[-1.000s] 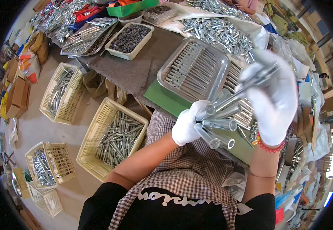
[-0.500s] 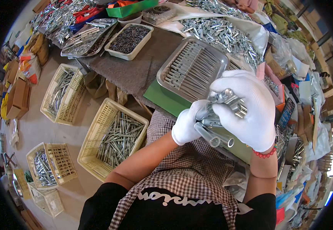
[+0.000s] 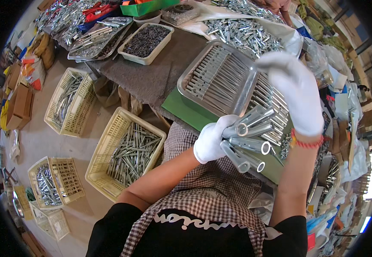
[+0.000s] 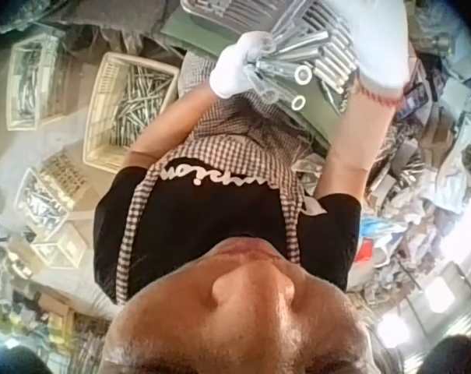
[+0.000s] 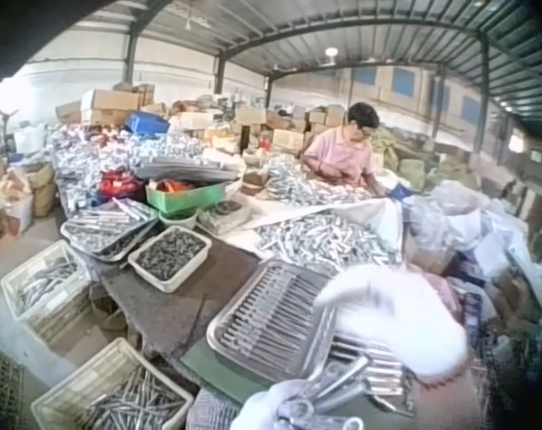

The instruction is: Assembling metal tubes into a circular base unit at a workshop bench.

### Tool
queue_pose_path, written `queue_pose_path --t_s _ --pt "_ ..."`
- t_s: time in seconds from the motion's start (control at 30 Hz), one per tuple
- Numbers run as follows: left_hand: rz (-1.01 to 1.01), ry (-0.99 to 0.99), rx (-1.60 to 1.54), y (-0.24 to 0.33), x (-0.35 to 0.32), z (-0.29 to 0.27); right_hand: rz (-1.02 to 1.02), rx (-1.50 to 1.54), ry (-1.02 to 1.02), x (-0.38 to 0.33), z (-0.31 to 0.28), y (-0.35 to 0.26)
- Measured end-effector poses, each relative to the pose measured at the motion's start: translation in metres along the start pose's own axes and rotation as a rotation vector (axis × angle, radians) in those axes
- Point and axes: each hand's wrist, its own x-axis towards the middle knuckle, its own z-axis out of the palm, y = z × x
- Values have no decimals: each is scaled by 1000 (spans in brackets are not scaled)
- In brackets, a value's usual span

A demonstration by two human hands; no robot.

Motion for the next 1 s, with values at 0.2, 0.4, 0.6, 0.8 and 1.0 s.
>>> queue_pose_path --t_s 0.2,0.4,0.6,0.8,1.0 --pt "-199 19 -299 -10 -12 5 -190 -441 -35 42 52 123" --pt "-523 141 -908 -15 -18 6 100 -770 -128 46 103 118" --pt "-276 119 -342 -15 -14 7 162 -869 -121 45 111 111" --pt "-354 97 -138 3 -4 3 158 -718 -109 43 107 114" --pt "-185 138 4 2 -5 3 133 -472 -98 42 100 120"
